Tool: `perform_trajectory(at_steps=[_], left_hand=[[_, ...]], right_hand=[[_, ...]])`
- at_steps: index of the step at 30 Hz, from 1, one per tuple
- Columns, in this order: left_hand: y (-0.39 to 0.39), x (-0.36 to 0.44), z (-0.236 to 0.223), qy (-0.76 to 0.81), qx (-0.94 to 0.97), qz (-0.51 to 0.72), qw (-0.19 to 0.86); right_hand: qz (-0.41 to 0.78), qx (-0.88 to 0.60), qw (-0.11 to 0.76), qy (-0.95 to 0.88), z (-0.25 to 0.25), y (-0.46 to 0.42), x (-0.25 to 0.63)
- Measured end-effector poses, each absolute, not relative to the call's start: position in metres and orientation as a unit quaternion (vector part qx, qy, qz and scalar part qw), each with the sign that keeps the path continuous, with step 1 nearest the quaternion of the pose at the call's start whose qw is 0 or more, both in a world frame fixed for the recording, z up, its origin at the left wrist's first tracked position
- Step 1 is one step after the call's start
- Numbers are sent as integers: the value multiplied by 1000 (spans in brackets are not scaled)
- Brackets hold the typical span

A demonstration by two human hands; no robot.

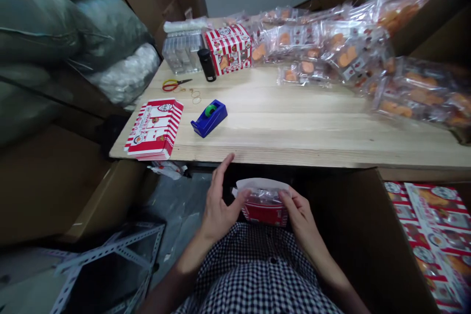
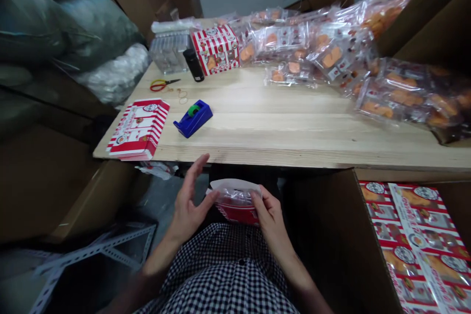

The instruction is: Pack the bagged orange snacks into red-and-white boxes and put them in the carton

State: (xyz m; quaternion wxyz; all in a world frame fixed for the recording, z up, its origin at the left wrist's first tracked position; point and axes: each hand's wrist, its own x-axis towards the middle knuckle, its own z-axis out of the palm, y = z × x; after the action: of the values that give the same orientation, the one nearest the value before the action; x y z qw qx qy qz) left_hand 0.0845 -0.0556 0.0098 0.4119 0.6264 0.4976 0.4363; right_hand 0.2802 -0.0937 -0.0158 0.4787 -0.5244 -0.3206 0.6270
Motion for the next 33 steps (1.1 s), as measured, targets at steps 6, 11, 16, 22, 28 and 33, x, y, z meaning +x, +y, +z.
perform_trajectory(at_steps=[6, 11, 16, 22, 28, 33], left_hand=[[-61, 101, 8, 480, 371, 419, 676], [-56, 101, 29, 445, 353, 415, 711], [-60, 106, 9, 489, 328, 376, 715], [-64, 105, -2, 475, 274, 387, 741], [-63, 85, -12, 366, 180, 410, 816], [-61, 83, -18, 394, 170, 393, 813]], right_hand=[[618, -537, 508, -268, -2, -90, 273], [639, -508, 541, -203, 10, -97, 273], [672, -507, 515, -160, -13, -106, 276], [673, -516, 499, -180, -28, -100, 281], [671, -513, 508, -171, -27, -95, 286], [660, -518, 517, -171, -24, -94, 283]])
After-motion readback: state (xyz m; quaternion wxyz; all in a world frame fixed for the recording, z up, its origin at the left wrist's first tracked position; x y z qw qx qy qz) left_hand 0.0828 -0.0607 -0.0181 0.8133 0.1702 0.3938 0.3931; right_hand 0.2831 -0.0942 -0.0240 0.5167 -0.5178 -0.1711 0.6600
